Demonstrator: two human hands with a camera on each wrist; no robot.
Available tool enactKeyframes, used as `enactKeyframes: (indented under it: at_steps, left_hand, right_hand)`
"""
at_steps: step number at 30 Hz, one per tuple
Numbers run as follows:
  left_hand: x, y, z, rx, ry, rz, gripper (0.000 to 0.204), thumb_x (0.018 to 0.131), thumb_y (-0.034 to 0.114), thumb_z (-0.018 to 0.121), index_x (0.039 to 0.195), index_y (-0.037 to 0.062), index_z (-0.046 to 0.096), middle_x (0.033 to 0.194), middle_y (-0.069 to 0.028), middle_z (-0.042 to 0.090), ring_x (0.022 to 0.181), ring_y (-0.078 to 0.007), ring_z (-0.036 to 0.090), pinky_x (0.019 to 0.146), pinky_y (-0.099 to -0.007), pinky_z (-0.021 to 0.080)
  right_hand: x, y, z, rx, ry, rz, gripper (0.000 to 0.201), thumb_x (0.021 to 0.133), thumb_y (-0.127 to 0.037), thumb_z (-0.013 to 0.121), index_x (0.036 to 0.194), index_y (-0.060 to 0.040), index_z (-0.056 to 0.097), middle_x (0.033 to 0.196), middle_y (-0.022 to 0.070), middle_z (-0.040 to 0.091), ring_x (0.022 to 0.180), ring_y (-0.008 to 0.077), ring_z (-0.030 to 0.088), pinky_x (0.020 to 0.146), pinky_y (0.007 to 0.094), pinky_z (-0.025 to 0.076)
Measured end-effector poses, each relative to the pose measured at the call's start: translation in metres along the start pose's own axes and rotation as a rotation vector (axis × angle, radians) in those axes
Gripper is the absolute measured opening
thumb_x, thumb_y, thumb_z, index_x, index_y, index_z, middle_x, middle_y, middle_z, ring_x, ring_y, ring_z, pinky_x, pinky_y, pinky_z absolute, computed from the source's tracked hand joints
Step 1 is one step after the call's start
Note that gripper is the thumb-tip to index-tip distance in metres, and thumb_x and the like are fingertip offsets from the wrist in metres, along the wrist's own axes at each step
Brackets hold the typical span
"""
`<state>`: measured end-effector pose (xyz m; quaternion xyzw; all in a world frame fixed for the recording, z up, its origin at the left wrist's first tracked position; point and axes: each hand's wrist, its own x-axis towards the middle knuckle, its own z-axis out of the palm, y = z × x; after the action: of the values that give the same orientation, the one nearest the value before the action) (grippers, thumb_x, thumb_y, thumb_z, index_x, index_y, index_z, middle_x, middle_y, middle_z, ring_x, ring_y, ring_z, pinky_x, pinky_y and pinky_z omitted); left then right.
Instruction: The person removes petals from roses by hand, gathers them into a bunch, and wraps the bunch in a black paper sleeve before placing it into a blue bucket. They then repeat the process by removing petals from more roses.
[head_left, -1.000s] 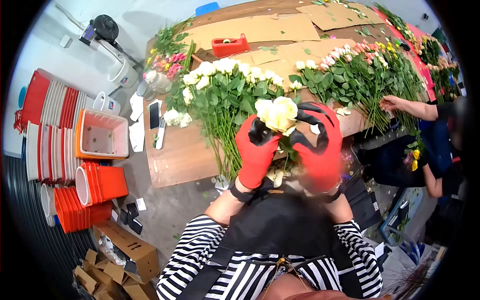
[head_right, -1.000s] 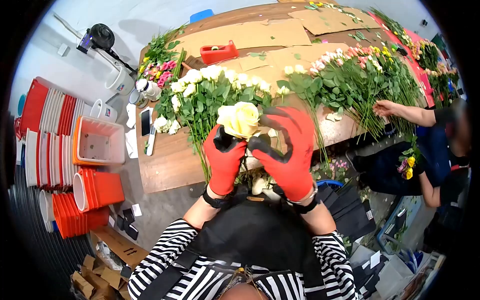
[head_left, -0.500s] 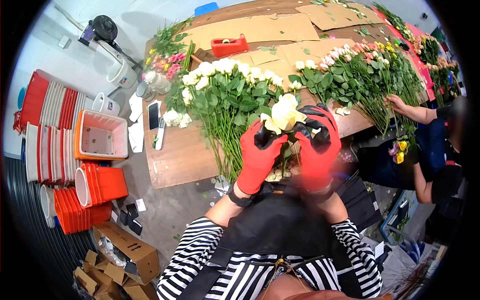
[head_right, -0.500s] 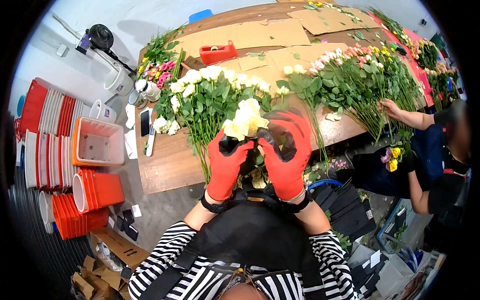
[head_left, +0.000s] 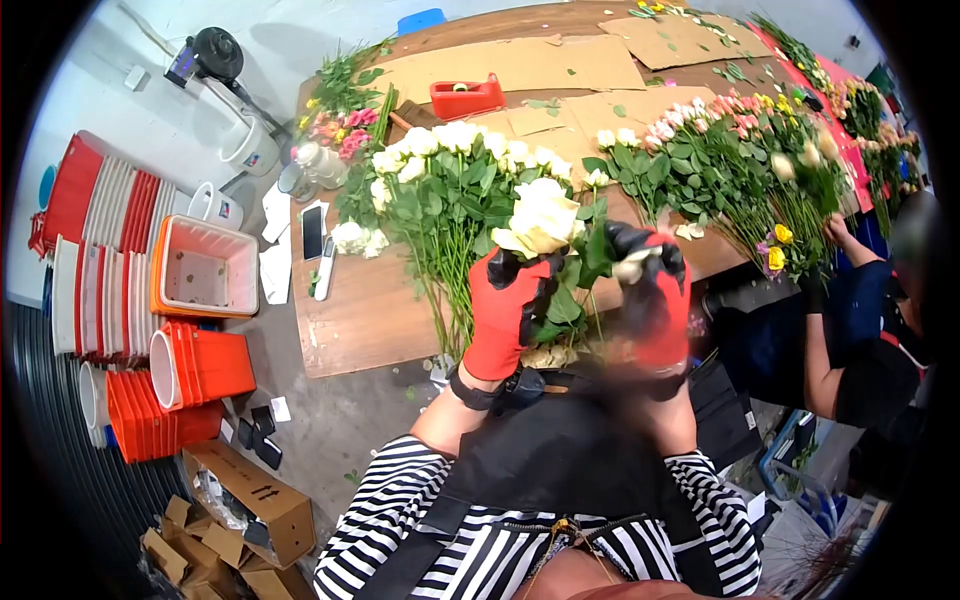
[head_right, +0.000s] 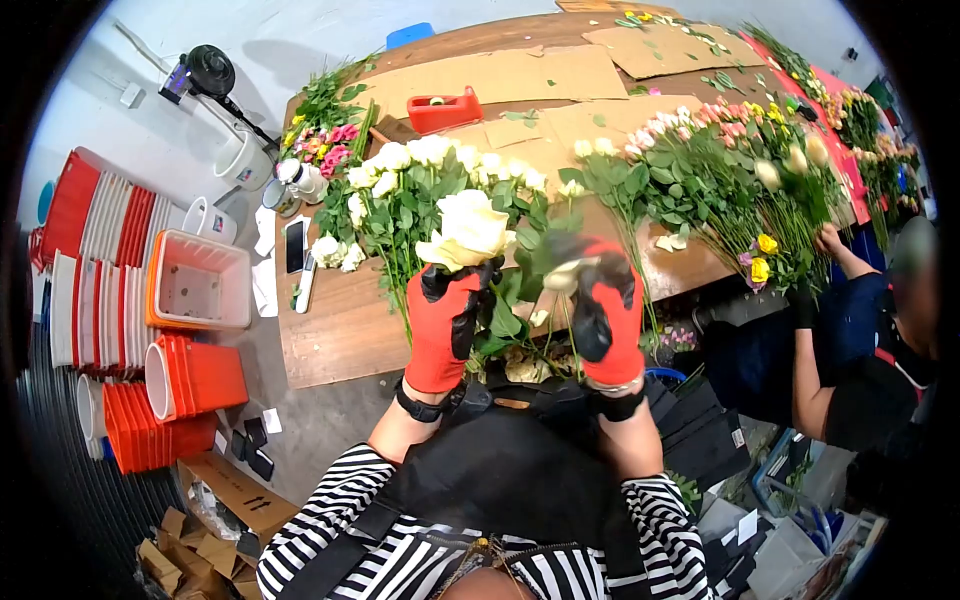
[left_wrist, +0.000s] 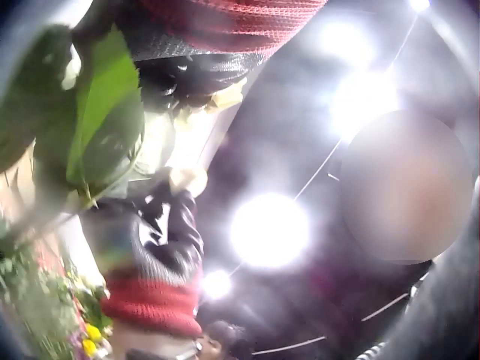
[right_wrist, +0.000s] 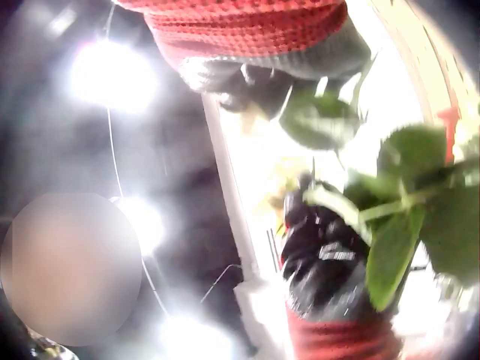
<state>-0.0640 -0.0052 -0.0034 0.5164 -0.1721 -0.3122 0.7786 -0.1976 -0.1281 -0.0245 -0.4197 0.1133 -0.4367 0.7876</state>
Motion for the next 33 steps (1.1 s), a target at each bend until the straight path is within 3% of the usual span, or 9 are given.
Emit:
enactKeyframes:
  at_steps: [1, 4, 7, 11, 17, 22, 27, 30, 33]
  left_hand:
    - [0.002, -0.004, -0.006, 0.037, -0.012, 0.064, 0.023, 0.08, 0.003, 0.063, 0.102, -0.002, 0.065, 0.086, -0.0023, 0.066, 0.073, -0.0089, 0.058, 0.068, -0.0237, 0.046]
    - [-0.005, -0.003, -0.005, 0.076, -0.002, 0.08, 0.025, 0.075, -0.001, 0.066, 0.101, -0.0003, 0.064, 0.088, -0.0018, 0.066, 0.076, -0.0088, 0.058, 0.07, -0.025, 0.047]
    - [-0.012, -0.01, 0.006, 0.068, 0.036, 0.097, 0.027, 0.069, -0.003, 0.072, 0.095, 0.001, 0.063, 0.085, -0.0037, 0.065, 0.077, -0.012, 0.058, 0.071, -0.0276, 0.047]
    - [-0.016, -0.018, 0.015, 0.34, 0.09, 0.417, 0.025, 0.068, 0.0, 0.075, 0.091, 0.0003, 0.063, 0.085, -0.009, 0.062, 0.076, -0.0203, 0.06, 0.07, -0.0306, 0.048]
    - [-0.023, -0.019, 0.007, 0.26, 0.026, 0.074, 0.033, 0.077, 0.001, 0.07, 0.108, -0.0013, 0.06, 0.094, -0.006, 0.064, 0.083, -0.0124, 0.06, 0.076, -0.0271, 0.048]
    - [-0.009, -0.018, 0.006, -0.029, 0.004, 0.024, 0.017, 0.077, 0.005, 0.068, 0.093, 0.0002, 0.065, 0.083, -0.0011, 0.066, 0.072, -0.0085, 0.059, 0.067, -0.0251, 0.047]
    - [-0.01, -0.014, -0.004, 0.08, 0.022, 0.134, 0.029, 0.071, 0.0, 0.07, 0.099, 0.0001, 0.062, 0.085, -0.0027, 0.065, 0.075, -0.0109, 0.06, 0.068, -0.0262, 0.048]
    - [-0.015, -0.013, 0.002, 0.108, 0.011, 0.178, 0.035, 0.068, -0.001, 0.072, 0.1, -0.0003, 0.06, 0.087, -0.0035, 0.063, 0.078, -0.012, 0.059, 0.068, -0.0276, 0.048]
    - [-0.022, -0.019, 0.006, 0.342, -0.003, 0.329, 0.03, 0.067, 0.0, 0.073, 0.094, -0.0004, 0.059, 0.088, -0.0062, 0.06, 0.077, -0.0141, 0.057, 0.067, -0.0278, 0.046]
  right_hand:
    - [0.009, -0.02, 0.003, -0.259, -0.228, -0.101, 0.032, 0.089, -0.022, 0.06, 0.111, 0.0019, 0.059, 0.108, 0.0158, 0.064, 0.103, 0.0238, 0.061, 0.09, 0.034, 0.046]
    - [0.005, -0.037, 0.017, -0.472, -0.221, -0.134, 0.045, 0.083, -0.032, 0.07, 0.111, 0.0024, 0.061, 0.117, 0.0152, 0.06, 0.115, 0.0273, 0.055, 0.097, 0.0362, 0.042]
    - [0.007, -0.049, 0.052, -0.916, -0.138, -0.335, 0.047, 0.072, -0.01, 0.08, 0.114, 0.0001, 0.06, 0.118, 0.0118, 0.057, 0.107, 0.0245, 0.059, 0.094, 0.0367, 0.045]
    - [0.003, -0.03, 0.055, -0.816, -0.071, -0.233, 0.045, 0.068, 0.006, 0.076, 0.111, -0.0005, 0.061, 0.11, 0.0092, 0.058, 0.102, 0.0207, 0.059, 0.089, 0.0318, 0.047]
    - [-0.006, -0.023, 0.055, -0.663, -0.008, -0.257, 0.032, 0.074, 0.006, 0.07, 0.104, 0.0015, 0.06, 0.113, 0.0105, 0.059, 0.098, 0.0199, 0.059, 0.087, 0.0317, 0.048]
    - [-0.009, 0.001, 0.04, -0.107, 0.24, -0.027, 0.028, 0.078, -0.001, 0.064, 0.104, 0.0003, 0.057, 0.112, 0.0141, 0.06, 0.106, 0.0234, 0.058, 0.089, 0.0333, 0.048]
    - [0.015, -0.037, 0.013, -0.235, -0.569, -0.196, 0.043, 0.073, -0.031, 0.069, 0.102, -0.0004, 0.061, 0.113, 0.0171, 0.059, 0.1, 0.0292, 0.061, 0.095, 0.0416, 0.044]
    - [0.009, -0.058, 0.038, -0.593, -0.147, -0.114, 0.052, 0.075, -0.028, 0.077, 0.114, 0.0017, 0.058, 0.116, 0.0126, 0.059, 0.111, 0.0231, 0.057, 0.096, 0.0368, 0.043]
    - [0.004, -0.047, 0.058, -0.495, -0.121, 0.001, 0.048, 0.072, -0.005, 0.078, 0.116, -0.0005, 0.06, 0.115, 0.0105, 0.06, 0.111, 0.0212, 0.056, 0.096, 0.0345, 0.043]
